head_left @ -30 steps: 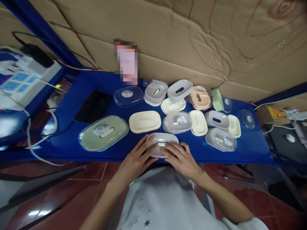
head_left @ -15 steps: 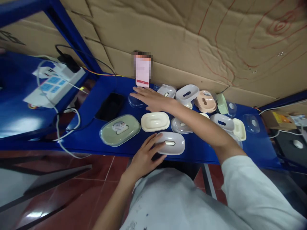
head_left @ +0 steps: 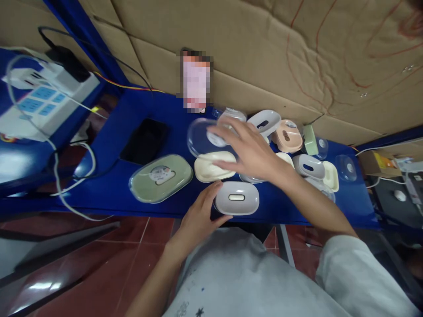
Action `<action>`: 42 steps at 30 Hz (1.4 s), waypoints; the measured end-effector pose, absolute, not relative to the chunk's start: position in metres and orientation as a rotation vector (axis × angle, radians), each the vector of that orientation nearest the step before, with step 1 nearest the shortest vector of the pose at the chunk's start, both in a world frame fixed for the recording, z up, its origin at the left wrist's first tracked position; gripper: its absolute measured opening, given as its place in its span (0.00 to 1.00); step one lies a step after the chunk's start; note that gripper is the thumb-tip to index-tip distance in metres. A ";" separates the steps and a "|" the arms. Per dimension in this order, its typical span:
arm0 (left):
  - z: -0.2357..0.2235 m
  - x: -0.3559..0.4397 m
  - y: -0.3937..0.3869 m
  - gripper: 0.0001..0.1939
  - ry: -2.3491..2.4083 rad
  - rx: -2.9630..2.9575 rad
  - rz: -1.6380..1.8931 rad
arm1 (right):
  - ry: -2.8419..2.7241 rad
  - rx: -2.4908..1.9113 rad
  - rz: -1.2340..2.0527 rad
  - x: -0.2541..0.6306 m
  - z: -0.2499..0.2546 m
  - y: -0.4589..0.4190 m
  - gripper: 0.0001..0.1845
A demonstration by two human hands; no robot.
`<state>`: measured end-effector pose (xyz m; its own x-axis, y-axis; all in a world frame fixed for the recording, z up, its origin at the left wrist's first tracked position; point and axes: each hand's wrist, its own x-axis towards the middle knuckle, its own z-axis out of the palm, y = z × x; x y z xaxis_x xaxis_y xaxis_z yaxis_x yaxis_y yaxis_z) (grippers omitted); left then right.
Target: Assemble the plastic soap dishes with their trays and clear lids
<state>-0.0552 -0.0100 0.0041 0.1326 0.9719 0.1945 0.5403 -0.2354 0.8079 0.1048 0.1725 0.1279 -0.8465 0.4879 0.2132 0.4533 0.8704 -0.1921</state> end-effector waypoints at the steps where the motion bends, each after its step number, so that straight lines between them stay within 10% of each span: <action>1: 0.003 -0.055 -0.010 0.52 1.462 1.809 0.987 | -2.749 -0.782 0.202 0.128 0.128 0.146 0.37; 11: 0.007 -0.062 -0.004 0.52 1.392 1.860 0.889 | -2.853 -0.879 0.131 0.197 0.048 0.036 0.34; 35: 0.004 -0.060 -0.009 0.44 1.402 1.978 0.862 | -2.844 -0.806 0.069 0.197 0.039 0.043 0.32; 42: 0.006 -0.080 -0.033 0.41 1.506 2.079 0.899 | -2.640 -0.769 0.649 0.189 0.070 0.054 0.32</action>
